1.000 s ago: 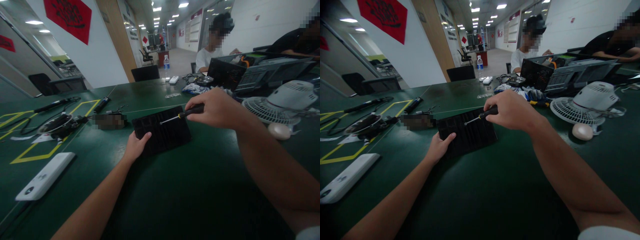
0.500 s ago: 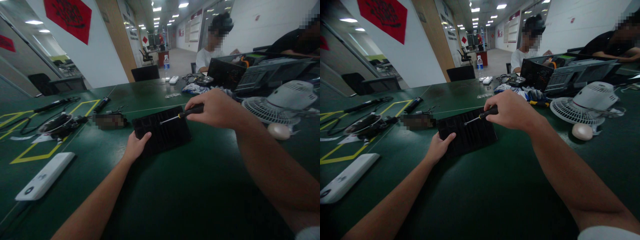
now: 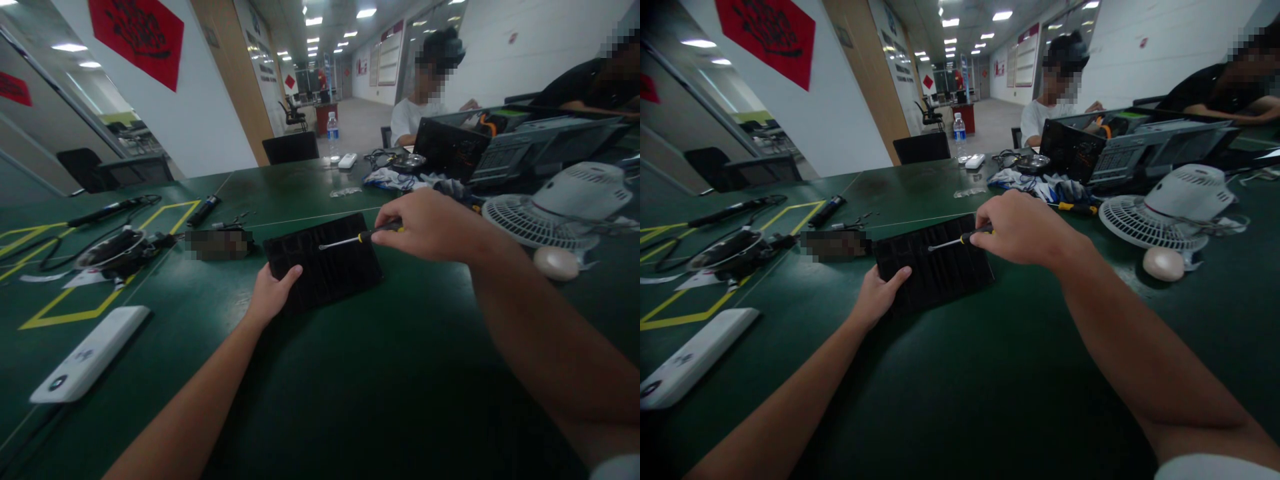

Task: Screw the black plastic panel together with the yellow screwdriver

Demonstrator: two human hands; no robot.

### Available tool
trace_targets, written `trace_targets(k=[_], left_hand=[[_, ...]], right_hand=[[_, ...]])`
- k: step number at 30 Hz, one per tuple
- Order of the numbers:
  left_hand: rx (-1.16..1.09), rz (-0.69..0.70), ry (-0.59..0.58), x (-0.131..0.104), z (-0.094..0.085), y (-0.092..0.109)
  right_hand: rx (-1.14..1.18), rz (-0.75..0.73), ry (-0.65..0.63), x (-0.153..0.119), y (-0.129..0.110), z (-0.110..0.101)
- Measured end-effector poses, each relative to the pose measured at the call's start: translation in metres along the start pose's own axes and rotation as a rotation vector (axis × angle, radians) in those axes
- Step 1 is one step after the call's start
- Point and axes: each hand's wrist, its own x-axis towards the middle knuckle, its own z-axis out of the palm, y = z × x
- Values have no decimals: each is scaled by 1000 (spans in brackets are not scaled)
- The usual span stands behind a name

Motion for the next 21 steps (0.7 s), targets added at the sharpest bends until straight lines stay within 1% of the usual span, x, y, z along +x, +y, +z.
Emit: trace_targets(k=[4, 9, 12, 16, 21], left_hand=[[-21, 3, 6, 0, 0, -1], [-7, -4, 11, 0, 0, -1], [-4, -7, 12, 0, 0, 1], [-15, -5, 0, -1, 0, 2], [-13, -3, 6, -1, 1, 1]], right_hand=[[-76, 58, -53, 0, -2, 3], [57, 25, -62, -2, 1, 3], [74, 14, -7, -5, 5, -2], [8, -1, 70, -4, 10, -8], [-32, -29, 119, -2, 16, -10]])
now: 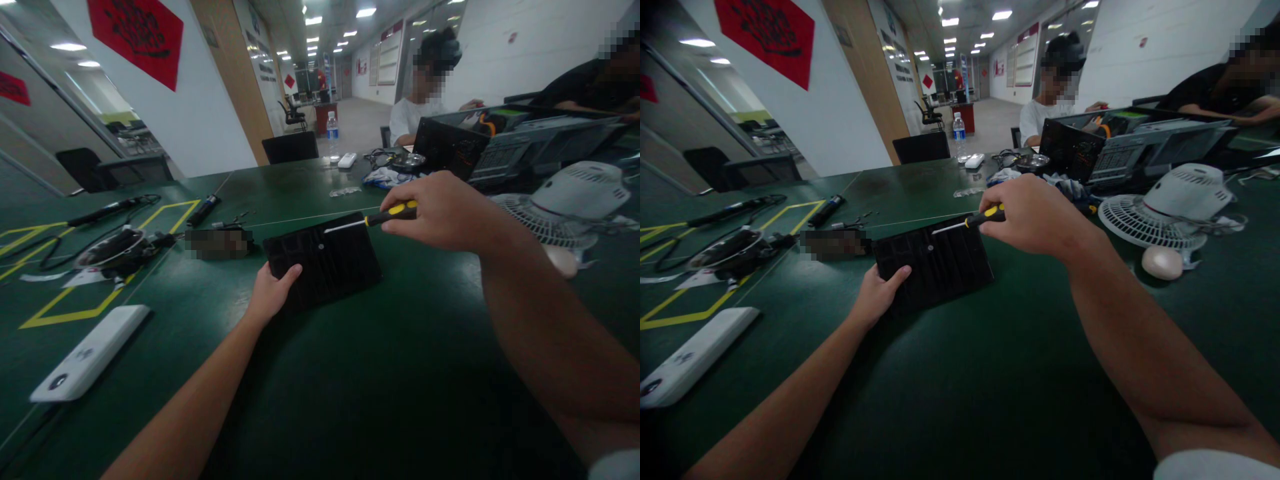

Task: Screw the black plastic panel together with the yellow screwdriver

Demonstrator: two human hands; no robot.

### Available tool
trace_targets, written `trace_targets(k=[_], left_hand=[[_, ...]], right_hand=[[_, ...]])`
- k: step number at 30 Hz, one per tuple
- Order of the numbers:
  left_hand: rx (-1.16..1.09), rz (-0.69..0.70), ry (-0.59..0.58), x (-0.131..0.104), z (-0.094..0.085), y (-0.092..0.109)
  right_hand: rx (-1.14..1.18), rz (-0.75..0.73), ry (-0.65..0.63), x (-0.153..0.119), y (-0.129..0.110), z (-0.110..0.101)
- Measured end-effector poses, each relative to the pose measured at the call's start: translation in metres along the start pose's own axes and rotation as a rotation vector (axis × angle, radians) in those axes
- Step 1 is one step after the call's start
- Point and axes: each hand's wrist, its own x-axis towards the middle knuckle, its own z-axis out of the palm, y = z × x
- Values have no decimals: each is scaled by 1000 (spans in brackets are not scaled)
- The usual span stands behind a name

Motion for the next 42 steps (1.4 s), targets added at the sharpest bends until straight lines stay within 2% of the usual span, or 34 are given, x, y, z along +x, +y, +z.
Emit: trace_targets(k=[15, 33, 42], left_hand=[[2, 3, -19, 0, -1, -1], [-25, 7, -13, 3, 0, -6], [-7, 16, 1, 2, -1, -3]], right_hand=[[26, -94, 49, 1, -14, 11], [-6, -98, 113, 1, -15, 18], [-90, -79, 112, -5, -29, 13]])
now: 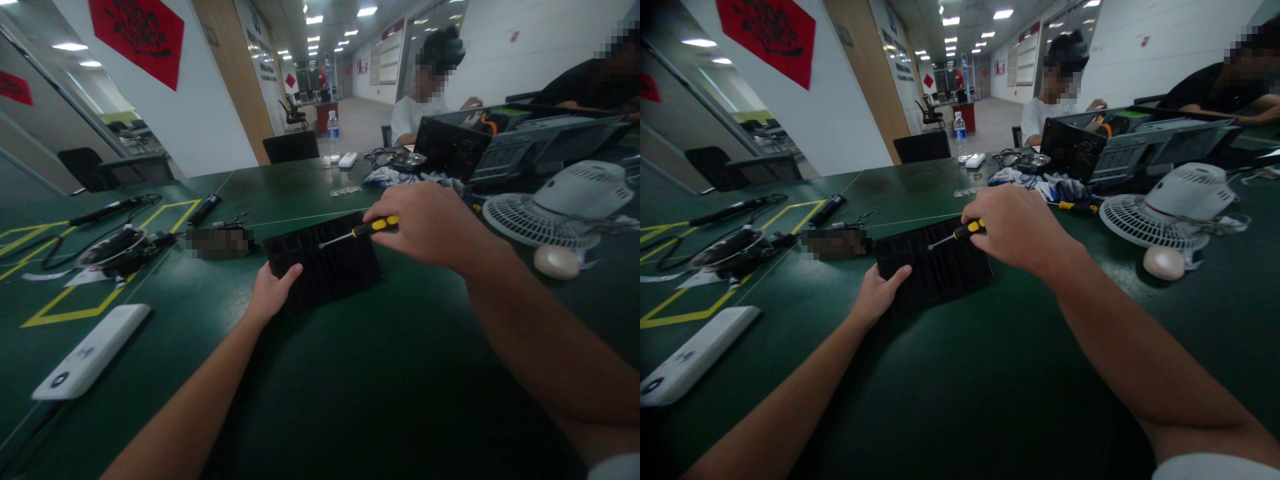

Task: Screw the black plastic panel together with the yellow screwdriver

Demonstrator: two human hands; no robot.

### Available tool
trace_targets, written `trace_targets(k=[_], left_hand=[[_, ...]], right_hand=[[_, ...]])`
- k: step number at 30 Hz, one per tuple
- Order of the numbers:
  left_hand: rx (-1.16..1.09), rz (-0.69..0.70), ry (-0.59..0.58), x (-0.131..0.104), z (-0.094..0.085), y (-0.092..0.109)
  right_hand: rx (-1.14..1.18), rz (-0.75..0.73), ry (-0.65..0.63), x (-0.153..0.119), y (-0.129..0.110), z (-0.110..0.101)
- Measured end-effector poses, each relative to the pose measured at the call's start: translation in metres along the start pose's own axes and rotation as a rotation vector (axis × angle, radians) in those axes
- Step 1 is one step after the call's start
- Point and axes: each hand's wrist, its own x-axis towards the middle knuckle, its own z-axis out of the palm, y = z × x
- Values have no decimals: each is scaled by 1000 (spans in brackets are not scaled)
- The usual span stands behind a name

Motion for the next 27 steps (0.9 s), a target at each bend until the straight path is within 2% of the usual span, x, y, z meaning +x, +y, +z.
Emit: trace_targets(k=[6, 10, 12, 16, 23, 27], left_hand=[[-5, -2, -10, 1, 0, -2], [9, 13, -22, 2, -1, -6], [21, 15, -9, 2, -1, -6], [14, 21, -12, 1, 0, -3], [6, 26, -32, 0, 0, -1], [26, 18, -16, 2, -1, -5]], right_hand=[[-111, 116, -158, -2, -11, -6], [-115, 101, -303, 0, -6, 0], [-37, 87, -340, 1, 0, 1], [144, 85, -241, 1, 11, -6], [141, 25, -64, 1, 20, -15], [104, 40, -48, 1, 19, -13]])
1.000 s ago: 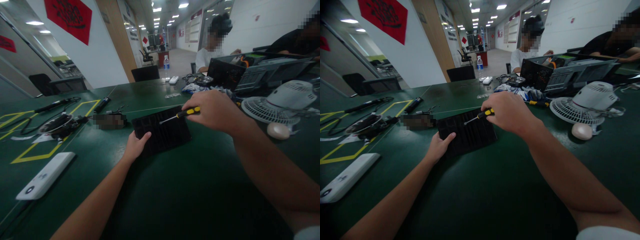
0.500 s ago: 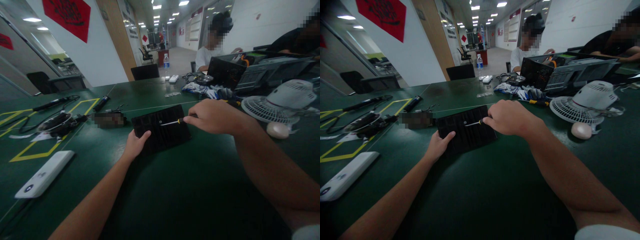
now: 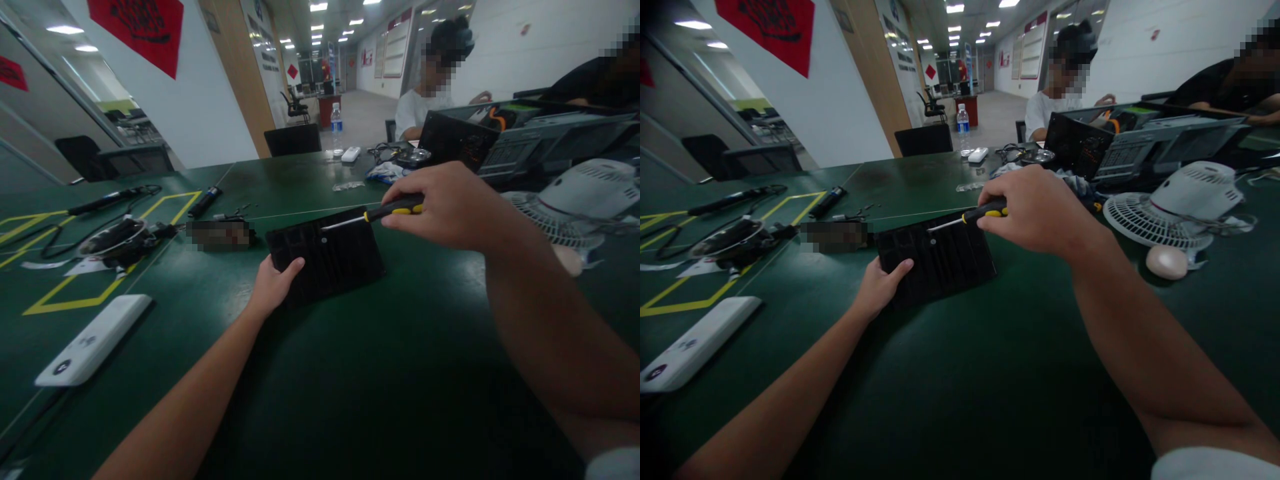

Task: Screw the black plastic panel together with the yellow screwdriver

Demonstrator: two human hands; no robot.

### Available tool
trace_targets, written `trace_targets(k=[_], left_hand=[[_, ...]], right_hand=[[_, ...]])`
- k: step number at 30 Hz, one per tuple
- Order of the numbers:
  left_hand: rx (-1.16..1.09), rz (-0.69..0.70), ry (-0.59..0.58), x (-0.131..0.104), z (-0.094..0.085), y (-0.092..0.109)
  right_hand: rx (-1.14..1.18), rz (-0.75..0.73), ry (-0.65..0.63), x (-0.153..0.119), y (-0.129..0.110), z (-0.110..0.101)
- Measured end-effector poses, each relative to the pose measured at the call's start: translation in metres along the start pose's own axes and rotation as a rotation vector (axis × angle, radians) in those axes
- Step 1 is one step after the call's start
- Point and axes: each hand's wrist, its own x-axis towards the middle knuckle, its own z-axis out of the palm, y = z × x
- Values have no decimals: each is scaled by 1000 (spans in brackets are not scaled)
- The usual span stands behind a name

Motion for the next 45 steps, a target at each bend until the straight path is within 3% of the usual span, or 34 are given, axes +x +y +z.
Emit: trace_targets(k=[32, 45], left_hand=[[-52, -14, 8, -2, 1, 2], [-40, -33, 19, -2, 2, 5]], right_hand=[[-11, -12, -21, 5, -6, 11], [-38, 8, 41, 2, -14, 16]])
